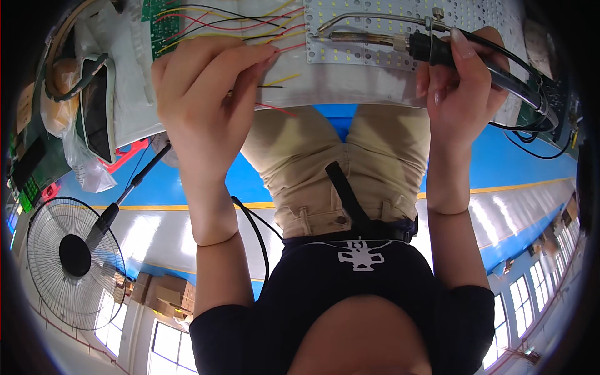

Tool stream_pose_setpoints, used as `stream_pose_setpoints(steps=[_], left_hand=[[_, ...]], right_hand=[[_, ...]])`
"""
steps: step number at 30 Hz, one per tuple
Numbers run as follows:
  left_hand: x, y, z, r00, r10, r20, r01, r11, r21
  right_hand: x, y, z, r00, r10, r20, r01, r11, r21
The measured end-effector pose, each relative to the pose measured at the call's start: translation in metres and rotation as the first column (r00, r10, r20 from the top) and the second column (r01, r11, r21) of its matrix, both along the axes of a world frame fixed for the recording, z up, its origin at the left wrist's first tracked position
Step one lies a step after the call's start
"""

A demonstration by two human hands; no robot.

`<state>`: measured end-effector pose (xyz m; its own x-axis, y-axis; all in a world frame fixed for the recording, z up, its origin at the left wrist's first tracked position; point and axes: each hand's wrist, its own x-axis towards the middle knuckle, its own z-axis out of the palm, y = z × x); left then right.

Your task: The person solders electrical wires onto an LED light panel assembly using a soldering iron.

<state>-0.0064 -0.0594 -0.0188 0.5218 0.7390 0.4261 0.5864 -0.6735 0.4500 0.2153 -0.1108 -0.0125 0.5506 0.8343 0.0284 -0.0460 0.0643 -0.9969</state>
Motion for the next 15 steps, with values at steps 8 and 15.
stream_pose_setpoints(steps=[8,15], left_hand=[[-0.0007,0.0015,-0.0025,0.998,-0.016,0.056,0.016,1.0,0.007],[-0.0012,0.0013,-0.0012,0.999,-0.019,0.042,0.018,1.0,0.021]], right_hand=[[0.0014,-0.0003,-0.0009,0.998,0.068,0.001,-0.068,0.997,0.027],[0.0014,0.0,-0.0007,0.998,0.06,0.028,-0.06,0.998,0.003]])
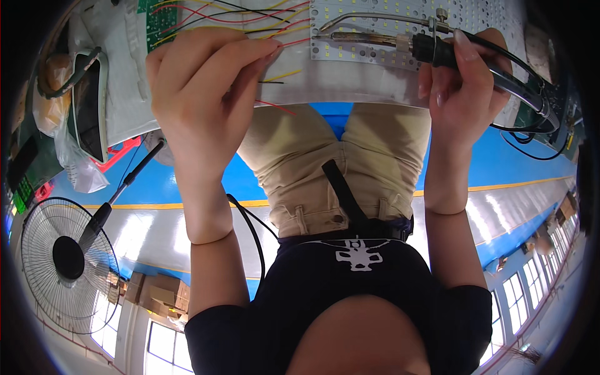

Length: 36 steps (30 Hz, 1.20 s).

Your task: The person solders electrical wires onto an LED light panel assembly using a soldering iron.

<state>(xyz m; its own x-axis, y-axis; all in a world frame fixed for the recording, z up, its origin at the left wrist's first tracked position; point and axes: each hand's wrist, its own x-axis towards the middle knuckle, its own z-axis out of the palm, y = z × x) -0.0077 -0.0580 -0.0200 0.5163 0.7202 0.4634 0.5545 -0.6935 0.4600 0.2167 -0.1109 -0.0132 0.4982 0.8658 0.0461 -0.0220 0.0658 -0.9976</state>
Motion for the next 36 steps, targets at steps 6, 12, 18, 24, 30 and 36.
stream_pose_setpoints(steps=[6,12,18,24,30,36], left_hand=[[0.0,0.0,0.001,1.0,0.011,-0.017,-0.011,1.0,0.0],[-0.001,0.001,-0.001,1.0,0.004,-0.011,-0.004,1.0,0.017],[-0.001,0.001,-0.001,1.0,0.008,-0.011,-0.008,1.0,0.011],[-0.001,0.002,-0.001,1.0,-0.004,-0.015,0.005,1.0,0.021],[-0.001,0.002,-0.001,1.0,-0.002,-0.006,0.003,1.0,0.017],[-0.002,0.003,-0.003,1.0,-0.007,0.001,0.007,1.0,0.025]], right_hand=[[0.002,0.0,-0.003,1.0,0.017,-0.006,-0.016,1.0,0.026],[0.005,-0.003,-0.009,0.999,-0.036,-0.001,0.036,0.998,0.051],[0.008,-0.005,-0.011,1.0,-0.013,0.017,0.012,0.995,0.099],[0.008,-0.005,-0.011,1.0,-0.02,0.017,0.018,0.995,0.094],[0.005,-0.006,-0.011,0.997,-0.068,0.033,0.066,0.995,0.07],[0.007,-0.004,-0.009,0.999,-0.015,0.035,0.012,0.997,0.076]])
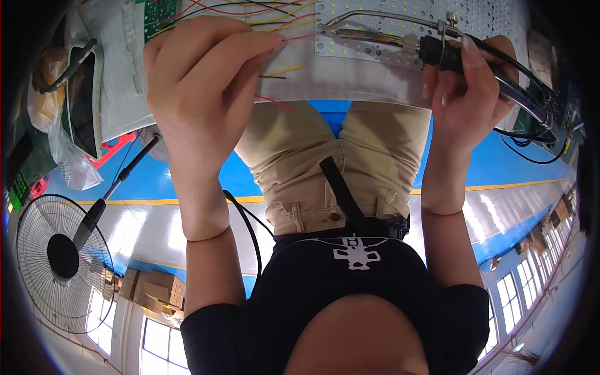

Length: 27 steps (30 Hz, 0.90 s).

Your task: The person solders electrical wires onto an LED light panel assembly using a soldering iron.

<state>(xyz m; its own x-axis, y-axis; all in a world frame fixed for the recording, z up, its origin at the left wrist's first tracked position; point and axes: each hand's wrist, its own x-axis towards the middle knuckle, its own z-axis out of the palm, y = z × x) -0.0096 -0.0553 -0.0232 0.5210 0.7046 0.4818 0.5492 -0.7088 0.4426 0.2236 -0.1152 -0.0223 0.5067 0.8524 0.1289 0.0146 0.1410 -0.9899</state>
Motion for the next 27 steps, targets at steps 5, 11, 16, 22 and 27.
stream_pose_setpoints(steps=[5,11,16,22,27], left_hand=[[0.0005,-0.0003,0.0,1.0,0.004,-0.003,-0.004,1.0,0.007],[-0.0007,-0.0001,-0.0014,1.0,0.004,-0.007,-0.004,1.0,0.019],[-0.0012,0.0,-0.0005,1.0,0.002,-0.011,-0.002,1.0,0.018],[-0.0008,-0.0006,0.0009,1.0,0.004,-0.017,-0.004,1.0,0.006],[-0.0009,-0.0003,-0.0015,1.0,0.002,-0.004,-0.002,1.0,0.014]], right_hand=[[-0.0013,0.0004,0.0002,1.0,0.01,0.008,-0.01,1.0,0.01],[-0.0059,0.0017,0.0037,0.998,-0.054,0.013,0.054,0.998,-0.018],[-0.0044,0.0016,0.0027,0.999,-0.027,-0.03,0.027,1.0,0.001],[-0.0022,0.0015,0.0017,1.0,0.009,-0.016,-0.009,1.0,0.015],[-0.0039,0.0016,0.0047,1.0,-0.006,-0.017,0.005,1.0,-0.017]])
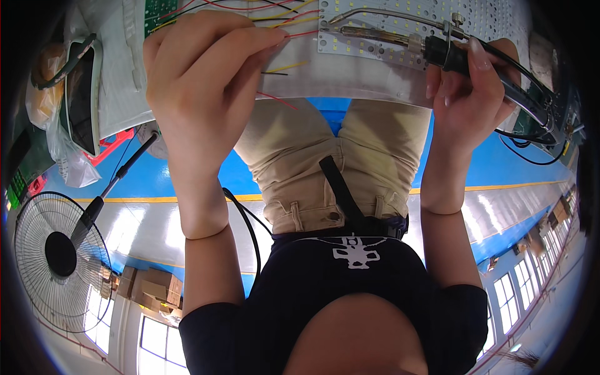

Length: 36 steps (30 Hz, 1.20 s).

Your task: The person solders electrical wires onto an LED light panel assembly using a soldering iron.

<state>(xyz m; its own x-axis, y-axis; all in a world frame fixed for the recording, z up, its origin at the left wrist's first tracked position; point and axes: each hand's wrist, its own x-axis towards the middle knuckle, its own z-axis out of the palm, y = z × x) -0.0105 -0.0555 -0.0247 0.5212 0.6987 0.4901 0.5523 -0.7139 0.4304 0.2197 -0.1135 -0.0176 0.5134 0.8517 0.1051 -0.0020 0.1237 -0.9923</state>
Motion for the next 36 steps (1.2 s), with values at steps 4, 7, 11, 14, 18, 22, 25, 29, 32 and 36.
stream_pose_setpoints(steps=[4,7,11,14,18,22,25,29,32,36], left_hand=[[0.0,0.001,0.0,1.0,-0.003,-0.005,0.003,1.0,0.007],[0.0,0.0,0.001,1.0,0.002,-0.012,-0.002,1.0,0.007],[0.0,0.0,0.001,1.0,0.0,-0.011,0.001,1.0,0.012],[0.0,0.0,0.0,1.0,0.003,-0.01,-0.002,1.0,0.013],[0.0,0.0,0.0,1.0,0.006,-0.015,-0.006,1.0,0.017],[-0.001,-0.002,0.002,0.999,0.016,-0.029,-0.016,1.0,0.018],[0.004,0.0,0.003,1.0,0.012,-0.022,-0.012,1.0,0.01],[0.003,-0.003,-0.003,0.998,0.049,0.037,-0.05,0.998,0.029],[0.001,-0.009,0.01,0.993,0.088,0.073,-0.088,0.996,-0.012],[-0.015,-0.016,0.024,0.993,0.104,-0.049,-0.107,0.992,-0.061]], right_hand=[[0.001,0.0,0.0,1.0,-0.012,0.001,0.012,1.0,0.004],[-0.001,-0.001,0.0,1.0,-0.016,-0.024,0.017,1.0,0.009],[0.001,-0.002,-0.002,1.0,0.0,-0.021,0.0,1.0,0.03],[0.002,-0.001,-0.002,1.0,-0.002,-0.016,0.002,1.0,0.026],[0.001,0.001,-0.002,0.999,0.037,-0.009,-0.037,0.999,0.033],[0.002,-0.002,-0.006,0.999,0.037,-0.034,-0.036,0.999,0.031],[0.006,-0.003,-0.004,0.997,0.033,-0.065,-0.03,0.999,0.046],[0.004,-0.003,-0.003,0.999,0.028,-0.04,-0.029,0.999,-0.019],[0.003,-0.002,0.0,0.997,0.033,-0.07,-0.033,0.999,0.006],[0.003,0.0,0.0,0.994,0.042,-0.1,-0.045,0.999,-0.019]])
